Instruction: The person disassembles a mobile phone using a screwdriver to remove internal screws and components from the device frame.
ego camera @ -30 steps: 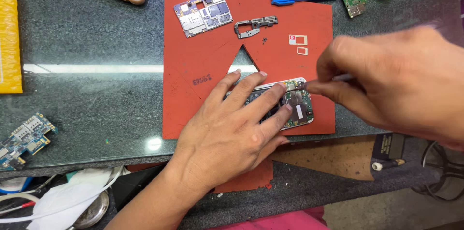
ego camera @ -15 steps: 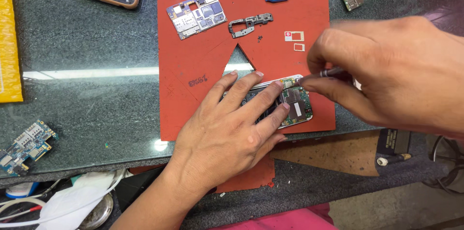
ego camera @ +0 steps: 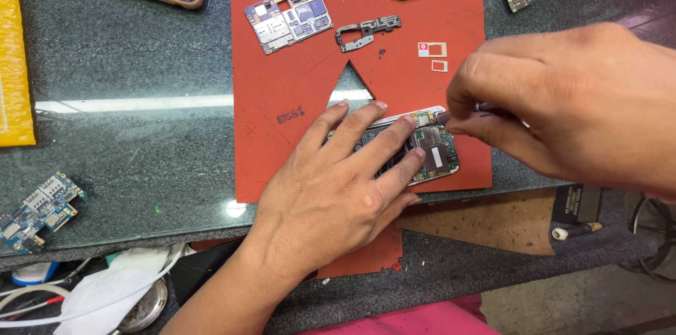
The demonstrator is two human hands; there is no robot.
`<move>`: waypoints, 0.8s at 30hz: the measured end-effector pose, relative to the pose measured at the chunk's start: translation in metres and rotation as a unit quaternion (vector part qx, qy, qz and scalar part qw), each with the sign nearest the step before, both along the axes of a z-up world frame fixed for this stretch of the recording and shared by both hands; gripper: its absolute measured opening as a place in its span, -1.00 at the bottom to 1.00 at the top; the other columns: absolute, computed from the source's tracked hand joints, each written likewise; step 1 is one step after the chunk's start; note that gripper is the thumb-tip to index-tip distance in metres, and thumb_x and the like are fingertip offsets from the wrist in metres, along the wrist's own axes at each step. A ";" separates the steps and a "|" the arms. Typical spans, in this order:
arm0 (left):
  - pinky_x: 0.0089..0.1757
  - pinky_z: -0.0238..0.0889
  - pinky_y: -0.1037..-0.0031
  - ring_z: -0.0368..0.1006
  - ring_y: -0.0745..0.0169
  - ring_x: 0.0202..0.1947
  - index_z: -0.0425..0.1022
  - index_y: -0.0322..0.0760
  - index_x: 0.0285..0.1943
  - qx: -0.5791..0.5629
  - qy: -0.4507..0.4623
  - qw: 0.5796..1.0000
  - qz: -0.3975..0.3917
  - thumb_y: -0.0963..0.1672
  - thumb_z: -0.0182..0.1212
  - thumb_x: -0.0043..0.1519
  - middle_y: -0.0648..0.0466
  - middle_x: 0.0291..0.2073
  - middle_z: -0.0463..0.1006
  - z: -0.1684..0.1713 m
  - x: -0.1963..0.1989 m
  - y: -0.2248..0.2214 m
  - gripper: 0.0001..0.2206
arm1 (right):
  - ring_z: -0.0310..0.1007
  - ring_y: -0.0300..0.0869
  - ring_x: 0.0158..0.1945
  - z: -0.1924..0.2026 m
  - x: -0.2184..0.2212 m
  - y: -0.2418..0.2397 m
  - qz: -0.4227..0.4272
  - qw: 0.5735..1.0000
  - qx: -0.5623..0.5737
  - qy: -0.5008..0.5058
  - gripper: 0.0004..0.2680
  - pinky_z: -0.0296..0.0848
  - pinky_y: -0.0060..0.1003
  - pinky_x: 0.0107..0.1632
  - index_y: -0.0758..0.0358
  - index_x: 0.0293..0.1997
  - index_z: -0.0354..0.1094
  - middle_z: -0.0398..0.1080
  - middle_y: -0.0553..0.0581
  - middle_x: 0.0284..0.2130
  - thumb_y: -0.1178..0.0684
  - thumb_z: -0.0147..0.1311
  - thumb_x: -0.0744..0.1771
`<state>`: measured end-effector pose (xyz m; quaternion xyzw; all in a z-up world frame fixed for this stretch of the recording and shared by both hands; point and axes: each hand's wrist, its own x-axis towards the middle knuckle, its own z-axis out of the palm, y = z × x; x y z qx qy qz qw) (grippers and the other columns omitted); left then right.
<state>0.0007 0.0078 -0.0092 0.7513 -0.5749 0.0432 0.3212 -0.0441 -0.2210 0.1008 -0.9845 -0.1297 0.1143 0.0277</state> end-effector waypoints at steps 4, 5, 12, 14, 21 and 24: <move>0.22 0.16 0.00 0.30 -0.10 0.30 0.59 -0.20 0.10 -0.006 -0.006 1.000 -0.001 0.03 0.32 0.20 -0.01 0.17 0.49 0.004 0.000 0.002 -0.63 | 0.59 -0.16 -0.33 -0.002 -0.006 -0.007 0.025 0.997 0.055 -0.051 -0.79 0.51 -0.27 -0.38 0.15 -0.13 0.36 0.51 0.01 -0.35 -0.02 0.25 0.26; 0.22 0.17 0.02 0.30 -0.10 0.29 0.58 -0.27 0.12 -0.008 -0.011 1.000 0.006 0.03 0.33 0.19 -0.05 0.16 0.49 0.006 0.000 0.003 -0.59 | 0.63 -0.17 -0.34 -0.004 -0.011 -0.010 -0.023 0.996 0.067 -0.063 -0.77 0.53 -0.27 -0.40 0.15 -0.09 0.32 0.53 0.02 -0.37 -0.02 0.25 0.26; 0.17 0.20 0.06 0.32 -0.15 0.24 0.52 -0.42 0.10 -0.019 0.032 0.999 0.031 0.01 0.38 0.14 -0.13 0.09 0.49 0.007 0.002 0.005 -0.53 | 0.63 -0.13 -0.21 -0.066 -0.062 -0.052 -0.210 0.855 0.406 -0.244 -0.74 0.61 -0.31 -0.09 0.19 0.38 -0.10 0.46 0.24 -0.09 0.18 -0.06 0.55; 0.17 0.20 0.06 0.32 -0.14 0.24 0.52 -0.40 0.09 -0.012 0.022 0.999 0.031 0.01 0.38 0.14 -0.13 0.10 0.49 0.007 0.002 0.004 -0.54 | 0.57 -0.04 -0.17 -0.097 -0.075 -0.054 -0.269 0.719 0.563 -0.307 -0.76 0.60 -0.24 -0.08 0.28 0.31 -0.01 0.42 0.31 -0.07 0.28 0.02 0.54; 0.17 0.20 0.05 0.34 -0.12 0.22 0.53 -0.38 0.07 -0.005 0.021 0.999 0.040 0.01 0.37 0.14 -0.13 0.11 0.49 0.006 -0.001 0.002 -0.56 | 0.50 -0.10 -0.17 -0.126 -0.074 -0.032 -0.274 0.603 0.663 -0.350 -0.67 0.51 -0.30 -0.13 0.22 0.35 -0.05 0.44 0.33 -0.07 0.35 0.10 0.52; 0.14 0.20 0.04 0.35 -0.13 0.20 0.52 -0.38 0.06 0.001 0.027 0.999 0.037 0.02 0.36 0.14 -0.15 0.10 0.49 0.006 0.000 0.000 -0.56 | 0.56 -0.14 -0.26 -0.117 -0.060 -0.026 -0.238 0.549 0.706 -0.380 -0.68 0.57 -0.35 -0.18 0.23 0.32 -0.03 0.49 0.29 -0.21 0.24 0.12 0.50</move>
